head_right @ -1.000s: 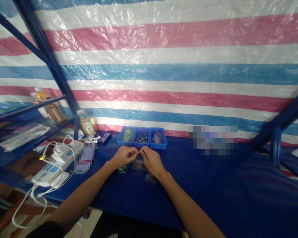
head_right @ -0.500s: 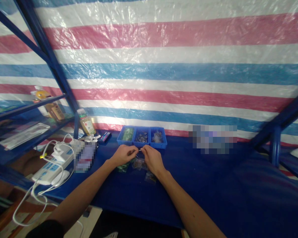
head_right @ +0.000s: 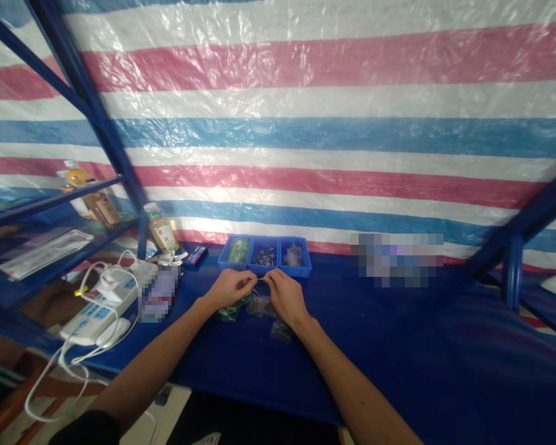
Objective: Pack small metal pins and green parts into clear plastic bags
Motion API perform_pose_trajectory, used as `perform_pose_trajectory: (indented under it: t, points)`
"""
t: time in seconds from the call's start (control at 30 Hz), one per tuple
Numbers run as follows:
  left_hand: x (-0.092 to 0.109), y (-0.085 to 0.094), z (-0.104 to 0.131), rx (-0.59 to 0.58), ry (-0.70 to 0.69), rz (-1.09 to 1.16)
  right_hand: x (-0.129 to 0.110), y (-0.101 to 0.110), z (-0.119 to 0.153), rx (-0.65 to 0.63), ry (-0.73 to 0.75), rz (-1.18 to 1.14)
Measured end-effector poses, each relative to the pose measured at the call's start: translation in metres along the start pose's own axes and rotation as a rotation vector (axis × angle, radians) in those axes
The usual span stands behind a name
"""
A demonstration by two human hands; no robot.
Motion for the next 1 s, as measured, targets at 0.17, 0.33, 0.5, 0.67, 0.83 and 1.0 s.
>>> perform_pose_trajectory:
  t: [0.17,0.33,0.5,0.67,0.83,1.0]
  points:
    - [-0.002,0.0,0.0,-0.008,0.006,0.002,-0.007,0.001,-0.001,-0.008,0.035,-0.076]
    - [-0.002,0.0,0.0,-0.013,0.003,0.002,-0.017,0.002,0.0,-0.046,0.028,-0.156]
    - [-0.002,0.0,0.0,-0.01,0.008,-0.014,-0.007,-0.003,-0.002,-0.076,-0.1,-0.425]
    - [-0.007,0.0,0.0,-0.017,0.036,-0.017,0.016,-0.005,-0.004,0.004,-0.248,-0.716]
    - [-0.013,0.0,-0.001,-0.008,0.064,-0.034,0.025,0.004,-0.008,0.11,-0.278,-0.821]
    - [-0.015,-0.001,-0.001,-0.014,0.077,-0.071,0.027,-0.005,-0.009,0.038,-0.294,-0.922]
Point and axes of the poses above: each hand's wrist, its own z-axis away from the middle knuckle, its own y-axis out of the back of the hand, x = y × z, the point moved 8 cm from there along -z, towards the middle knuckle, and after that the axes turned 8 degrees about -z, right-handed, at the moved point
